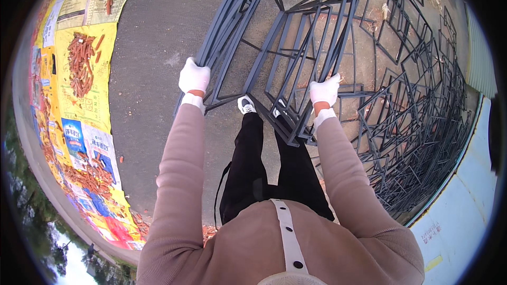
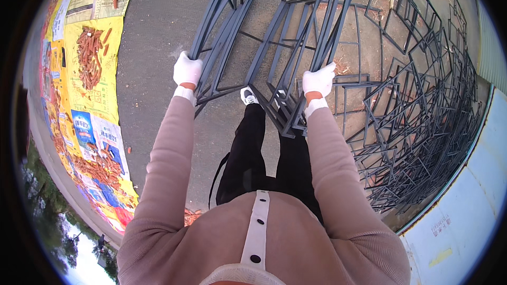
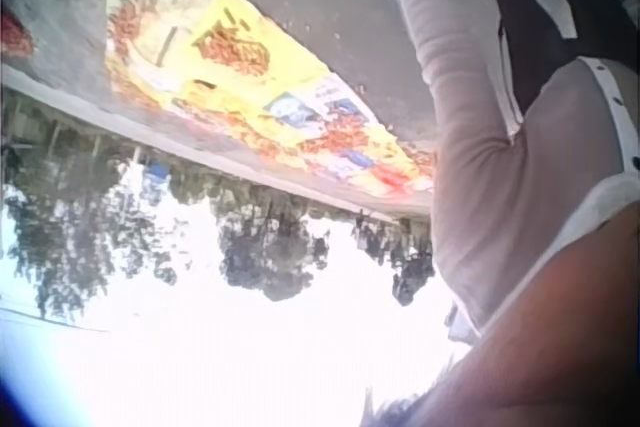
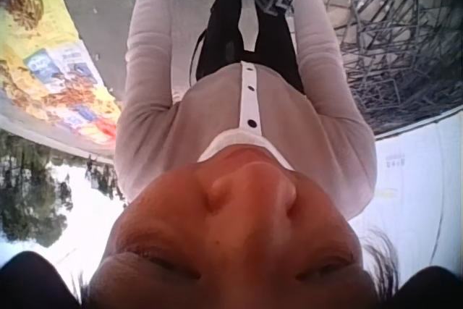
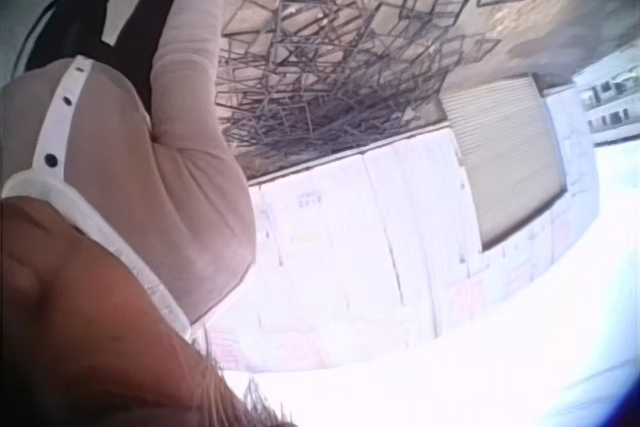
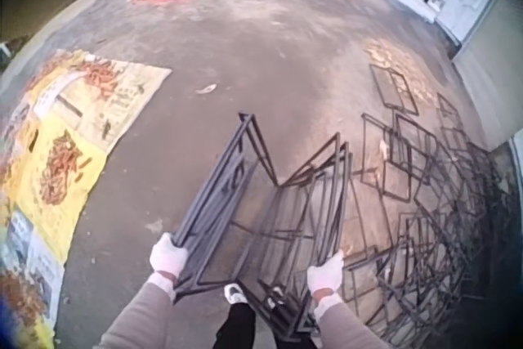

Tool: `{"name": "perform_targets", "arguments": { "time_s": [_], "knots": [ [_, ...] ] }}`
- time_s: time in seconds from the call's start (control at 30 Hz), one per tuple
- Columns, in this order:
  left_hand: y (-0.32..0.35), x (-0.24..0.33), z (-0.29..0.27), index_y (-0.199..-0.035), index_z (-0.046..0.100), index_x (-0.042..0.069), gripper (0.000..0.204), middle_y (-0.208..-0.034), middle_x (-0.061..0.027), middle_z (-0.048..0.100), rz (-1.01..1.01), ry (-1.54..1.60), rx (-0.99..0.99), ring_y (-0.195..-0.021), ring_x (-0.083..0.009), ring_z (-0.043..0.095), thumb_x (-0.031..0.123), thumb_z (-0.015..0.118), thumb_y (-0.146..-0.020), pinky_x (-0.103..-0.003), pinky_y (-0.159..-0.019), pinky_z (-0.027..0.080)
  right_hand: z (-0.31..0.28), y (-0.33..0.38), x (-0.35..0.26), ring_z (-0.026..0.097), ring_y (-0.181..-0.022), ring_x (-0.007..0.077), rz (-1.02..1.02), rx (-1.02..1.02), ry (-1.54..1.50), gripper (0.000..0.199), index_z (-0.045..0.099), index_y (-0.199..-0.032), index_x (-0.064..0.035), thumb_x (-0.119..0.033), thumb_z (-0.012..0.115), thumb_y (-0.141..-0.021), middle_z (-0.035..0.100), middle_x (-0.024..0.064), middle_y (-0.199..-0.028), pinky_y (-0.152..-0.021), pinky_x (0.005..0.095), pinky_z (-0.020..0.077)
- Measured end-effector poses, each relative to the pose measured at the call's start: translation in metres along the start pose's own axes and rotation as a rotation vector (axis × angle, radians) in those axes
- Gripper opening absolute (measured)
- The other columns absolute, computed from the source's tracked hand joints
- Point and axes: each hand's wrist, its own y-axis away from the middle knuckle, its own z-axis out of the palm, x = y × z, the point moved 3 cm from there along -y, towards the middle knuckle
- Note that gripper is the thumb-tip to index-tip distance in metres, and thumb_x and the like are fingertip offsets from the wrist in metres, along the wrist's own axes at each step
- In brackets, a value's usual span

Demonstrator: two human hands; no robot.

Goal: The person picks up two black metal frames outdoors and carries them into a workshop. They place the frames on a red floor among other frames and materials, then sit on a stool and adjust one frame.

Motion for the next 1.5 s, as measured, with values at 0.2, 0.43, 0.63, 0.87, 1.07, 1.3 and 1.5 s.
{"name": "perform_targets", "arguments": {
  "time_s": [0.2, 0.43, 0.63, 0.87, 1.07, 1.3, 1.5],
  "knots": [
    [0.035, -0.119, -0.048, -0.093, 0.066, 0.006, 0.023, -0.086, -0.0197, 0.073, -0.032, 0.069, 0.027, -0.085, -0.0402, 0.072, 0.018, 0.071, -0.074, -0.046, -0.079, 0.056, 0.014, 0.020, 0.020, 0.065, -0.110, 0.0458, 0.058, -0.096, -0.056, 0.071, 0.040, -0.139, -0.0004, -0.015, 0.073, -0.078, 0.063, 0.0277, -0.122, -0.096, 0.0508, 0.0525],
    [0.099, -0.178, -0.031, -0.100, 0.064, 0.006, 0.026, -0.090, -0.0227, 0.072, -0.082, 0.016, -0.069, -0.090, -0.0433, 0.071, 0.020, 0.070, -0.079, -0.047, -0.080, 0.055, 0.008, -0.003, 0.046, 0.068, -0.101, 0.0465, 0.153, -0.131, -0.075, 0.052, 0.055, -0.114, -0.0011, -0.026, 0.076, -0.073, 0.071, 0.0266, -0.100, -0.090, 0.0466, 0.0530],
    [0.110, -0.221, -0.041, -0.105, 0.066, 0.007, 0.029, -0.096, -0.0203, 0.074, -0.172, -0.039, -0.176, -0.094, -0.0407, 0.072, 0.022, 0.072, -0.080, -0.046, -0.083, 0.056, -0.021, -0.053, 0.032, 0.072, -0.094, 0.0392, 0.094, -0.126, -0.158, 0.042, 0.059, -0.104, 0.0007, -0.022, 0.076, -0.074, 0.072, 0.0232, -0.097, -0.087, 0.0416, 0.0549],
    [0.122, -0.250, -0.020, -0.106, 0.067, 0.004, 0.040, -0.101, -0.0221, 0.074, -0.306, 0.064, -0.285, -0.100, -0.0393, 0.072, 0.032, 0.073, -0.078, -0.045, -0.088, 0.055, -0.079, -0.080, -0.028, 0.070, -0.096, 0.0432, -0.173, -0.116, -0.090, 0.050, 0.057, -0.113, 0.0019, -0.021, 0.074, -0.073, 0.071, 0.0255, -0.097, -0.089, 0.0441, 0.0538],
    [0.132, -0.221, 0.009, -0.131, 0.059, -0.003, 0.065, -0.119, -0.0267, 0.070, -0.147, -0.002, -0.425, -0.114, -0.0380, 0.068, 0.021, 0.073, -0.073, -0.041, -0.101, 0.052, -0.038, -0.012, 0.000, 0.069, -0.094, 0.0434, -0.320, -0.166, -0.010, 0.053, 0.050, -0.120, -0.0035, -0.015, 0.075, -0.075, 0.071, 0.0215, -0.099, -0.085, 0.0470, 0.0534],
    [0.130, -0.227, 0.014, -0.143, 0.049, -0.010, 0.079, -0.117, -0.0212, 0.072, -0.308, 0.223, -0.493, -0.102, -0.0237, 0.072, 0.009, 0.075, -0.071, -0.034, -0.093, 0.055, 0.002, 0.015, 0.036, 0.067, -0.101, 0.0412, -0.335, -0.143, 0.127, 0.049, 0.055, -0.114, -0.0051, -0.015, 0.081, -0.074, 0.068, 0.0195, -0.107, -0.088, 0.0481, 0.0532],
    [0.115, -0.222, 0.044, -0.141, 0.047, -0.016, 0.081, -0.123, -0.0273, 0.069, -0.321, 0.491, -0.651, -0.115, -0.0274, 0.069, 0.017, 0.077, -0.074, -0.034, -0.101, 0.051, -0.010, 0.014, 0.028, 0.067, -0.101, 0.0404, -0.365, -0.178, 0.134, 0.045, 0.054, -0.113, -0.0054, -0.014, 0.077, -0.075, 0.069, 0.0198, -0.106, -0.087, 0.0479, 0.0535]
  ]
}}
